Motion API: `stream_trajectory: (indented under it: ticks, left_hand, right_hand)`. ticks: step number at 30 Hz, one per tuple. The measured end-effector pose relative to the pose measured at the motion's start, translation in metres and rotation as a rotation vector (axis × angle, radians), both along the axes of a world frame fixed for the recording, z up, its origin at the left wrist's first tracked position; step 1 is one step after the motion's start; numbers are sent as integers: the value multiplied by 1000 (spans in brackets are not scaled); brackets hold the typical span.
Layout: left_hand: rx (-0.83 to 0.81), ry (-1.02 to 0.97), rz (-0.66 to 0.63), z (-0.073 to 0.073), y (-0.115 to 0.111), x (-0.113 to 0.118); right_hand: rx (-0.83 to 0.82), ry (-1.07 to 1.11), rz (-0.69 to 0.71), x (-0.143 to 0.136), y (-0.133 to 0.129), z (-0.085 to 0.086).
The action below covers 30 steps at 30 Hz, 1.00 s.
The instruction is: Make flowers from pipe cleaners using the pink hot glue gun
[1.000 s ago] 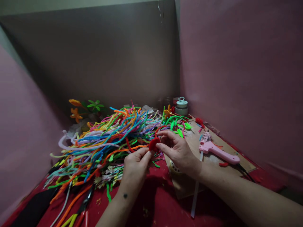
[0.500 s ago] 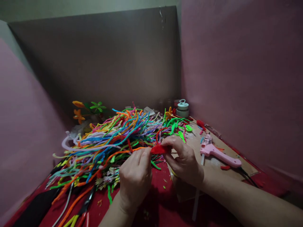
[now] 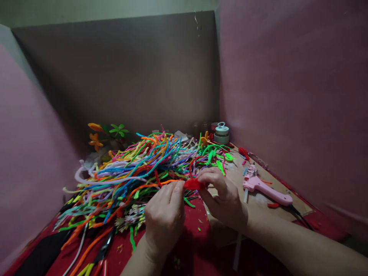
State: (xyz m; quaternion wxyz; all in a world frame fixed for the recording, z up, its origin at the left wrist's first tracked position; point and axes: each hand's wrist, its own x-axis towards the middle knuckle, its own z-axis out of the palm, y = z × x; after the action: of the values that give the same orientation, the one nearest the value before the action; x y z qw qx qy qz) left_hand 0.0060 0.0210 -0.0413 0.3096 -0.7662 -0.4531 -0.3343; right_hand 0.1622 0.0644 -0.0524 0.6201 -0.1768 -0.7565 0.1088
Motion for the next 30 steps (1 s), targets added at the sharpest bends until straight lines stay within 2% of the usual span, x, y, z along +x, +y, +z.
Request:
stream_trajectory:
  ticks: [10,14,17,21,23,25,27,30]
  left_hand:
    - [94,32,-44,-2,-3,-3]
    - [28,-61,-58,-1,-1,-4]
    - [-204,-363,-68,-2,4,-4]
    - [-847,-946,-100,-2,12,4]
    - [-1077,-1116,-152,-4,14,11]
    - [-1177,-1185,-181,-8,14,18]
    - [-1205,-1174,-163,-13,14,23]
    - [-1146,-1015,-68,-20,14,24]
  right_hand:
    - [42,-21,15,2,-4,6]
    - [36,-22,5,1,-4,6]
    - [-70,-12,-19,-1,-1,2]
    - [-149,53,-45,-4,3,1]
    - [-206,98,-41,-3,6,7]
    - [-296,179,-42,3,11,18]
    - [-373,305,-54,14,21,35]
    - [-459,406,-107,41,44,61]
